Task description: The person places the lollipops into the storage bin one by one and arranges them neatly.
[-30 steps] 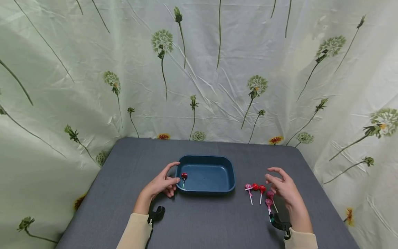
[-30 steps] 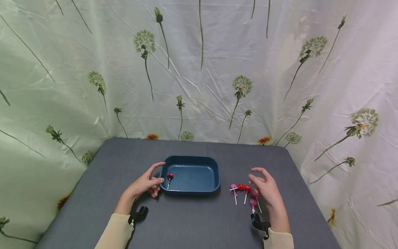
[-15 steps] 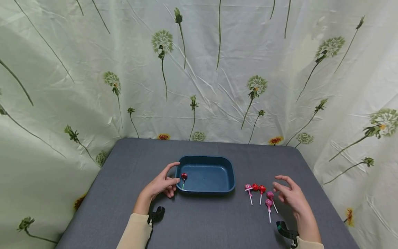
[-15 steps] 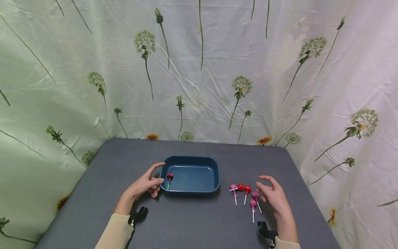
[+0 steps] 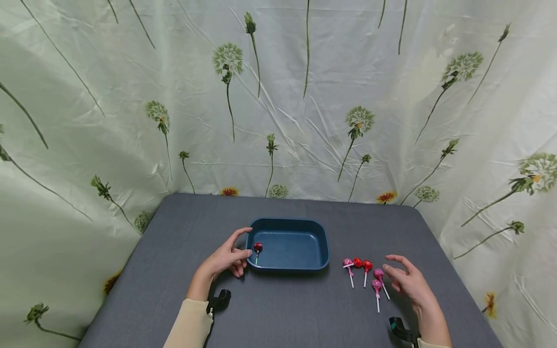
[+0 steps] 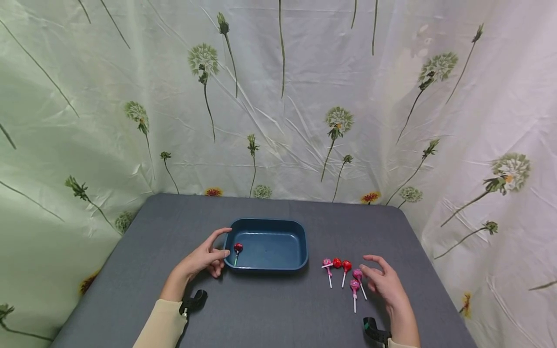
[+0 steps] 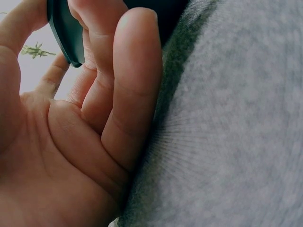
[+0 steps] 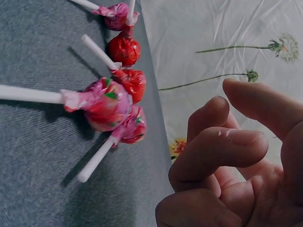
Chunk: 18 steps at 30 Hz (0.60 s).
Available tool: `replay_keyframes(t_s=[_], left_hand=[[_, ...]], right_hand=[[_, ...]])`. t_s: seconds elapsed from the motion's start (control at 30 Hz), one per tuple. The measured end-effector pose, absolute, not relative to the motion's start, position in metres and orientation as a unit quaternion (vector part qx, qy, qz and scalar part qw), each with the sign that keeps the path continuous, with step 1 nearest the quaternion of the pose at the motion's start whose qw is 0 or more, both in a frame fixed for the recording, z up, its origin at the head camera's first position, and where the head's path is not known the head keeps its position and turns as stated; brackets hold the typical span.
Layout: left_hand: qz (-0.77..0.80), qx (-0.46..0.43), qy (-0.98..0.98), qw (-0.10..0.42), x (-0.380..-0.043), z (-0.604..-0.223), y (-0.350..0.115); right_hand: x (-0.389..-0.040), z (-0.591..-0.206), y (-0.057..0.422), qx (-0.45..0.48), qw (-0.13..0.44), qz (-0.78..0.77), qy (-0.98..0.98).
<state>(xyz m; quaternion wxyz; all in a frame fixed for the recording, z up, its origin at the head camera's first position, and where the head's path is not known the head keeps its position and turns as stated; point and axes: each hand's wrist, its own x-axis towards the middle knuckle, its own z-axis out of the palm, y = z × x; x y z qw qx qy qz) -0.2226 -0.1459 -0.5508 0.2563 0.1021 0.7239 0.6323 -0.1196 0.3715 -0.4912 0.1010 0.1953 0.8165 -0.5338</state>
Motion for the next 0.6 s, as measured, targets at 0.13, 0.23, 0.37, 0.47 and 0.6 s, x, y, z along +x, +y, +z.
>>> replay_keyframes(t_s=[0.13,0.23,0.37,0.47,0.6], left_hand=[[0.633,0.098,0.724,0.257,-0.222,-0.551,-0.146],[0.632,0.097,0.724,0.257,-0.222,-0.55,-0.146],[0.632,0.098,0.724,0.258,-0.221,-0.549,-0.147],[0.632,0.1,0.724,0.259,-0.22,-0.548,-0.147],[0.633,0.101,0.723,0.258,-0.22,-0.548,-0.147]], right_hand=[[-0.12,-0.496,0.373,0.194,0.109,-0.538,0.813],[-0.12,-0.5,0.373,0.198,0.118,-0.541,0.809],[-0.12,-0.504,0.372,0.209,0.125,-0.543,0.804],[-0.121,-0.507,0.37,0.214,0.125,-0.539,0.805],[-0.121,-0.511,0.369,0.213,0.122,-0.534,0.809]])
